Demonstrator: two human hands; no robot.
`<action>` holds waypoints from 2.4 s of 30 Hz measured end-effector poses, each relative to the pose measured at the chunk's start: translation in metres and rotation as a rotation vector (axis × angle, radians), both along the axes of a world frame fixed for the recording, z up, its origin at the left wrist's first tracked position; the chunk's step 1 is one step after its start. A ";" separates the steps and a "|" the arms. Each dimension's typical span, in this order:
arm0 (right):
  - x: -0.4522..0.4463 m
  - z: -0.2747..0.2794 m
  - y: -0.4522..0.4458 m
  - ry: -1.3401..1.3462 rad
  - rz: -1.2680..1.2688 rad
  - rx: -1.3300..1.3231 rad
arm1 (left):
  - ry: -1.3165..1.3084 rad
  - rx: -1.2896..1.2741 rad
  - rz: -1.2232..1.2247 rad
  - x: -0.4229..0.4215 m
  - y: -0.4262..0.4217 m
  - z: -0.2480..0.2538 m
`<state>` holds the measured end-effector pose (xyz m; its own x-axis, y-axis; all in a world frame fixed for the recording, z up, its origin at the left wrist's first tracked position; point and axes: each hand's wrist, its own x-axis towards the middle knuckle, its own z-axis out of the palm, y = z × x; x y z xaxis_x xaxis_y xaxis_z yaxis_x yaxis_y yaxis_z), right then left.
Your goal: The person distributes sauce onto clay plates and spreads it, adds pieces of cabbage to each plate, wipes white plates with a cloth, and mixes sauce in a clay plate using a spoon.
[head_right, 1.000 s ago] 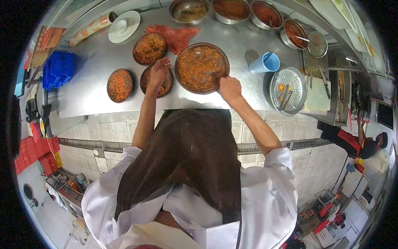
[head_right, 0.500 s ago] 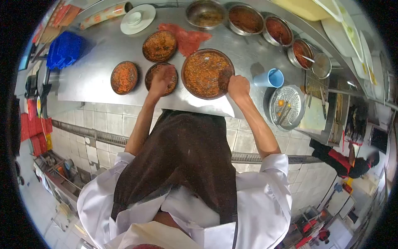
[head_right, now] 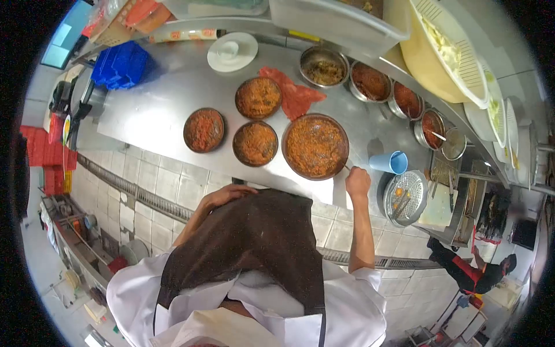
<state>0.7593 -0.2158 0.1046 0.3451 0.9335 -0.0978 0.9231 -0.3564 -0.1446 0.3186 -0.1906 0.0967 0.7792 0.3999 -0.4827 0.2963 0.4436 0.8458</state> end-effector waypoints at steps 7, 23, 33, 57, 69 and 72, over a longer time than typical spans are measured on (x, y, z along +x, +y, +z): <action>-0.044 0.053 0.164 0.071 -0.085 0.315 | 0.096 0.004 -0.126 -0.066 0.027 0.008; 0.018 0.013 0.206 0.479 -0.467 0.703 | 0.241 0.152 0.026 -0.073 0.082 0.066; 0.045 0.022 0.223 0.235 -0.366 0.392 | -0.185 0.521 0.108 -0.004 0.169 0.192; 0.098 0.395 0.160 -0.097 0.092 0.747 | 0.364 2.000 0.189 0.111 0.313 0.484; 0.231 0.364 0.330 -0.603 0.460 0.044 | 0.573 1.699 -0.484 0.431 0.289 0.414; 0.180 0.403 0.281 -0.430 0.161 0.047 | 0.706 1.617 -0.595 0.434 0.280 0.403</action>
